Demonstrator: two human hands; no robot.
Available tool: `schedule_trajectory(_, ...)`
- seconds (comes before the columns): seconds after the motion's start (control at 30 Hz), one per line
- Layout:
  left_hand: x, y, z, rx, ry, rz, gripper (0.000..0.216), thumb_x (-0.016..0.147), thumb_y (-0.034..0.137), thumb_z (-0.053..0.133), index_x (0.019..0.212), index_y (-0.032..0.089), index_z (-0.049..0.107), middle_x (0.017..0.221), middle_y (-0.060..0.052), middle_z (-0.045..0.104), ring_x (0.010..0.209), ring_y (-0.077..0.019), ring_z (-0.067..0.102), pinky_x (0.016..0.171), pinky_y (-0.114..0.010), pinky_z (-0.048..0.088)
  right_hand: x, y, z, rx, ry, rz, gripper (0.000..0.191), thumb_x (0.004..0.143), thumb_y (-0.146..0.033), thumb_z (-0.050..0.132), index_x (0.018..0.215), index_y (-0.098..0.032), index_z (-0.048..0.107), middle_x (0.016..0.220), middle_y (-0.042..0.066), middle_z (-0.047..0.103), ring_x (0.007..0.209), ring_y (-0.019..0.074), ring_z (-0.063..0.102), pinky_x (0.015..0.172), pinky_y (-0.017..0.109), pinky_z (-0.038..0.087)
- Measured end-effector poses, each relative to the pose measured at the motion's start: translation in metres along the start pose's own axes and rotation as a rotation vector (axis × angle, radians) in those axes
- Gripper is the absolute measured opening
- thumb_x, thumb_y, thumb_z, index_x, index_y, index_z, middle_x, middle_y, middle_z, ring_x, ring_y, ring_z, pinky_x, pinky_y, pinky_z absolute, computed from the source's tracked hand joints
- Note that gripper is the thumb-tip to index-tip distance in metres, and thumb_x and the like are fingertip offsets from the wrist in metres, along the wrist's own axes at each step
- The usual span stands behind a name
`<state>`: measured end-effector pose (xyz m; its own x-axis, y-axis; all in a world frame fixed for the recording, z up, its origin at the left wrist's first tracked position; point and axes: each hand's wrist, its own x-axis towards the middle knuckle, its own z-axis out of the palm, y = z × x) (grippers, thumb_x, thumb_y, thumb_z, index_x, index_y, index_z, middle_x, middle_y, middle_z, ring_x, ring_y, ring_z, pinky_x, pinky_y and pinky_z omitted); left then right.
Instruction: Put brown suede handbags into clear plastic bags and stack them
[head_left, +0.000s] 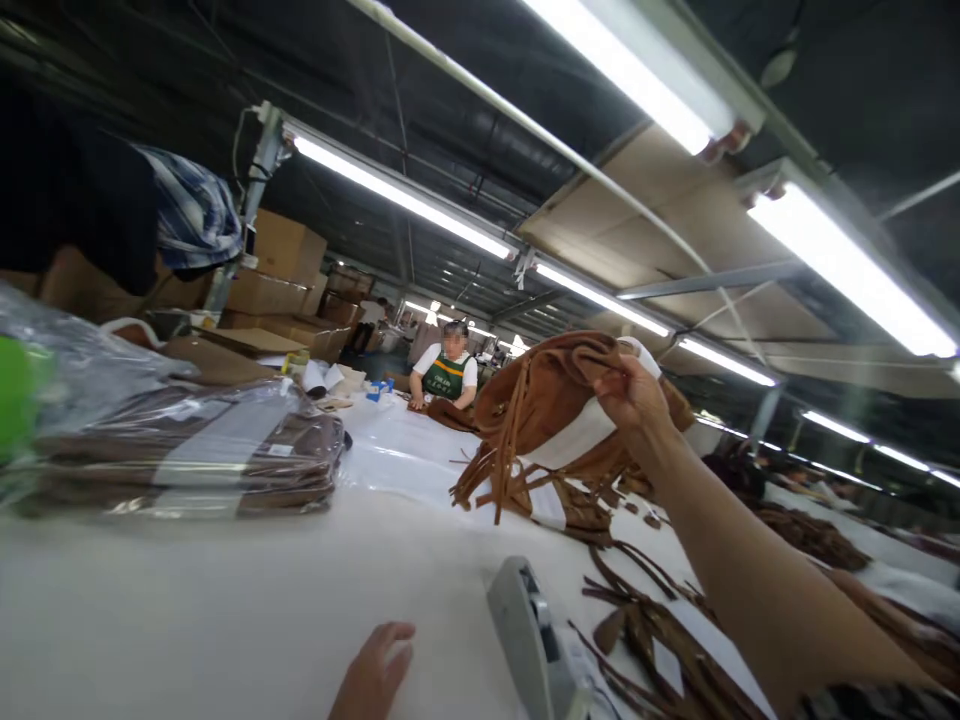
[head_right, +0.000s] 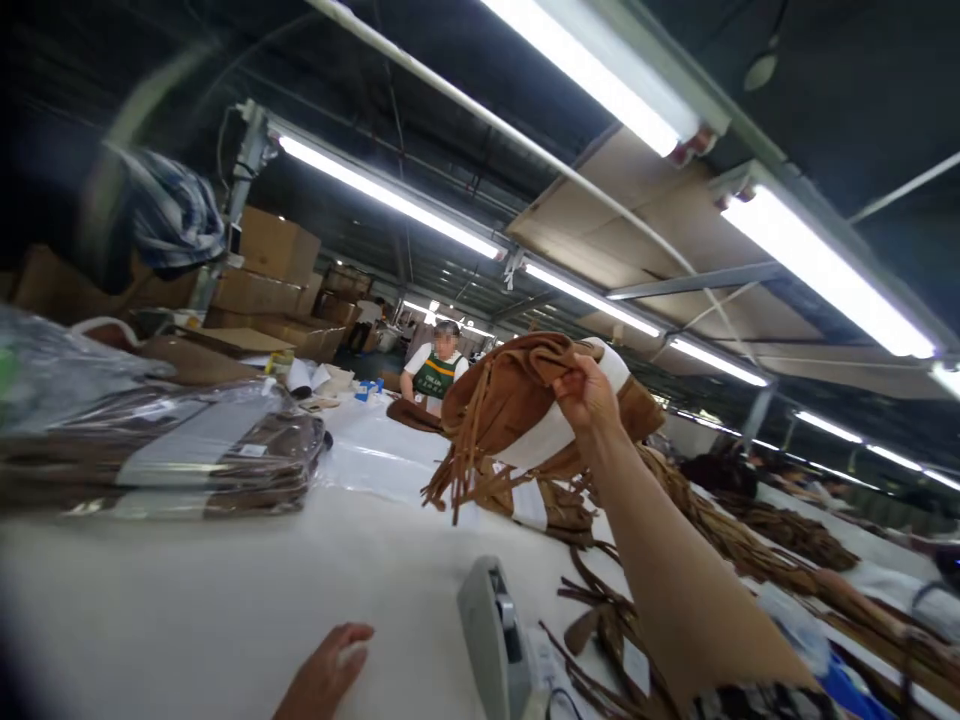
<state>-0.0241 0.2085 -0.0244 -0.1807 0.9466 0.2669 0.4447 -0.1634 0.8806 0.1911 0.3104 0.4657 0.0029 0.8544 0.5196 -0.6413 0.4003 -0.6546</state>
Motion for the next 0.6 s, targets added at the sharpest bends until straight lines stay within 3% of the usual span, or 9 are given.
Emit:
schedule_trajectory(0.07,-0.031,0.033,-0.025,-0.214,-0.031,-0.071,0.068,0.082,0.077,0.037,0.113,0.023,0.066,0.12,-0.008,0.07,0.118,-0.0271,0.062,0.102,-0.039,0.051,-0.03,-0.012,0.042,0.035,-0.072,-0.004,0.024,0.082,0.001,0.046,0.086,-0.016,0.062,0.081,0.0,0.072,0.078,0.0112,0.072,0.075,0.028,0.064)
schedule_trajectory(0.13,-0.069,0.07,-0.064,-0.407,-0.083,-0.128,0.073,0.08,0.082,0.039,0.109,0.021,0.065,0.117,-0.009,0.07,0.115,-0.0269,0.063,0.095,-0.039,0.054,-0.056,-0.013,0.073,0.06,-0.108,0.017,0.025,0.082,0.001,0.046,0.088,-0.017,0.062,0.084,0.0,0.073,0.084,0.0121,0.072,0.08,0.031,0.064)
schedule_trajectory(0.2,-0.104,0.101,-0.107,-0.555,-0.144,-0.099,0.071,0.083,0.081,0.039,0.104,0.018,0.066,0.116,-0.01,0.07,0.114,-0.026,0.064,0.095,-0.039,0.053,-0.079,-0.005,0.094,0.09,-0.098,0.064,0.023,0.08,0.001,0.049,0.088,-0.017,0.062,0.083,0.0,0.073,0.084,0.013,0.072,0.08,0.032,0.064)
schedule_trajectory(0.27,-0.131,0.116,-0.145,-0.596,-0.175,-0.092,0.07,0.083,0.08,0.044,0.105,0.017,0.066,0.119,-0.012,0.07,0.116,-0.0265,0.063,0.095,-0.039,0.052,-0.099,0.011,0.109,0.111,-0.048,0.136,0.019,0.078,0.0,0.051,0.084,-0.016,0.06,0.08,0.0,0.073,0.081,0.0134,0.073,0.078,0.03,0.064)
schedule_trajectory(0.33,-0.146,0.111,-0.172,-0.604,-0.128,-0.133,0.074,0.078,0.08,0.052,0.116,0.018,0.063,0.128,-0.013,0.065,0.122,-0.0274,0.06,0.095,-0.039,0.052,-0.117,0.031,0.122,0.107,0.009,0.204,0.016,0.078,-0.001,0.053,0.08,-0.016,0.059,0.076,0.001,0.072,0.075,0.0132,0.072,0.073,0.027,0.064)
schedule_trajectory(0.43,-0.145,0.081,-0.198,-0.655,0.065,-0.185,0.082,0.07,0.077,0.062,0.129,0.019,0.056,0.143,-0.015,0.054,0.13,-0.0283,0.054,0.097,-0.037,0.051,-0.137,0.06,0.142,0.1,0.026,0.233,0.016,0.076,-0.001,0.055,0.078,-0.017,0.059,0.073,-0.001,0.072,0.067,0.0119,0.071,0.067,0.024,0.063)
schedule_trajectory(0.53,-0.14,0.053,-0.218,-0.69,0.234,-0.283,0.089,0.06,0.074,0.072,0.125,0.015,0.058,0.139,-0.02,0.056,0.129,-0.0329,0.054,0.099,-0.041,0.05,-0.164,0.086,0.153,0.136,0.014,0.213,0.017,0.074,-0.003,0.06,0.079,-0.019,0.058,0.074,-0.004,0.072,0.069,0.0102,0.071,0.071,0.023,0.062)
schedule_trajectory(0.6,-0.146,0.043,-0.228,-0.76,0.307,-0.318,0.089,0.055,0.077,0.073,0.118,0.015,0.061,0.135,-0.02,0.059,0.126,-0.0347,0.056,0.097,-0.043,0.05,-0.197,0.107,0.149,0.193,0.004,0.196,0.018,0.072,-0.006,0.066,0.082,-0.02,0.06,0.078,-0.005,0.073,0.075,0.0094,0.072,0.078,0.023,0.061)
